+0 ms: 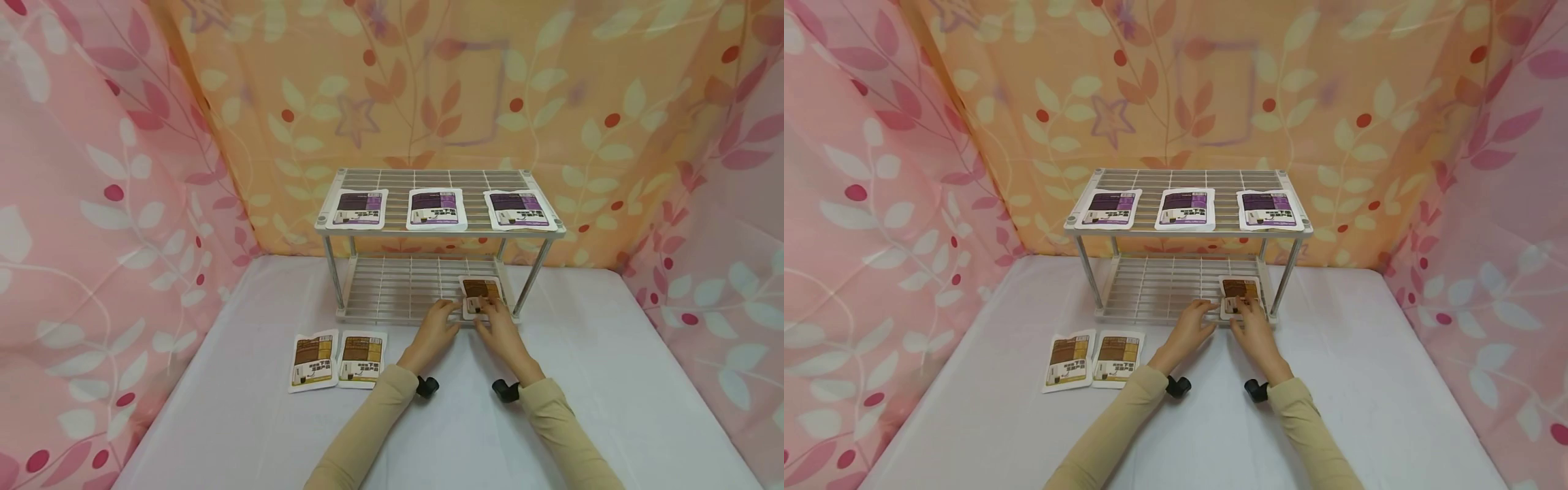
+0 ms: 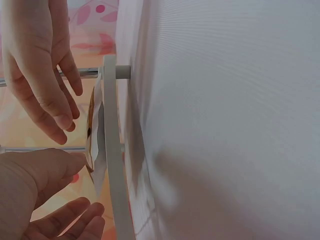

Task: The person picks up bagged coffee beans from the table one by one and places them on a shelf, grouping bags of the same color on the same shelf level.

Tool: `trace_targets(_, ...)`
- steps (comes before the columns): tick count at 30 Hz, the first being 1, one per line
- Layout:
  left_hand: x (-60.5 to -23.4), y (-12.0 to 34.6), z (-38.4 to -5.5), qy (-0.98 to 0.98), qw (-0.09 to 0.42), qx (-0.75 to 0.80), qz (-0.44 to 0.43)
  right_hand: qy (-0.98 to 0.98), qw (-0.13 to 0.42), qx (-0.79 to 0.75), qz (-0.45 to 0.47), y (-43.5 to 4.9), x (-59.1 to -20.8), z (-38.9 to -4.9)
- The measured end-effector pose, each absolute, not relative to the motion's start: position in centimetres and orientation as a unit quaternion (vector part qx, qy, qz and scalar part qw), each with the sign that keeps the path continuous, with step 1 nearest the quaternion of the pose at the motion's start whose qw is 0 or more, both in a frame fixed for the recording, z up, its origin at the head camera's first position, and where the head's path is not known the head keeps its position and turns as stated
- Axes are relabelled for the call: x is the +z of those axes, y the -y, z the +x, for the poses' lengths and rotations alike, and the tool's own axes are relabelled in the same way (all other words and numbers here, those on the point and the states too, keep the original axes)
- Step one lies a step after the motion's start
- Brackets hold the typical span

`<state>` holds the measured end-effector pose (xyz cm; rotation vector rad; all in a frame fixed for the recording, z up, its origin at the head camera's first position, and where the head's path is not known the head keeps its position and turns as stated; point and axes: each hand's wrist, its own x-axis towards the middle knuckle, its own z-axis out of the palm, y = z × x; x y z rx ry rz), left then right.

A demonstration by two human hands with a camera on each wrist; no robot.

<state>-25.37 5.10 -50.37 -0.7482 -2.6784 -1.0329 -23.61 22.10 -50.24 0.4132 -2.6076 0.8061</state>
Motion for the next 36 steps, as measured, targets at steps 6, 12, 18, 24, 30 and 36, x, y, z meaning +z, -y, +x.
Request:
trace_targets(6, -50.6, -4.4, -24.9, 0.902, 0.090, -0.338, -0.254, 0.927, 0.180, 0.294, 0.147, -21.3, -50.5, -23.3)
trace_targets(12, -50.8, -3.5, -24.4, 0.901, 0.105, -0.331, -0.260, 0.920, 0.202, 0.289, 0.168, -20.3, -51.0, -23.0)
trace_targets(18, -51.1, -2.2, -23.8, 0.910, 0.095, -0.319, -0.249, 0.910, 0.210, 0.303, 0.192, -19.0, -51.3, -22.6)
trace_targets(24, -51.1, -0.8, -23.1, 0.912, 0.092, -0.315, -0.247, 0.905, 0.189, 0.323, 0.200, -17.7, -51.1, -22.3)
trace_targets(30, -51.0, 0.5, -22.7, 0.911, 0.084, -0.324, -0.242, 0.906, 0.165, 0.329, 0.210, -16.7, -51.2, -22.0)
trace_targets(36, -50.9, 1.6, -22.7, 0.918, 0.073, -0.316, -0.228, 0.902, 0.140, 0.348, 0.216, -15.6, -51.3, -22.0)
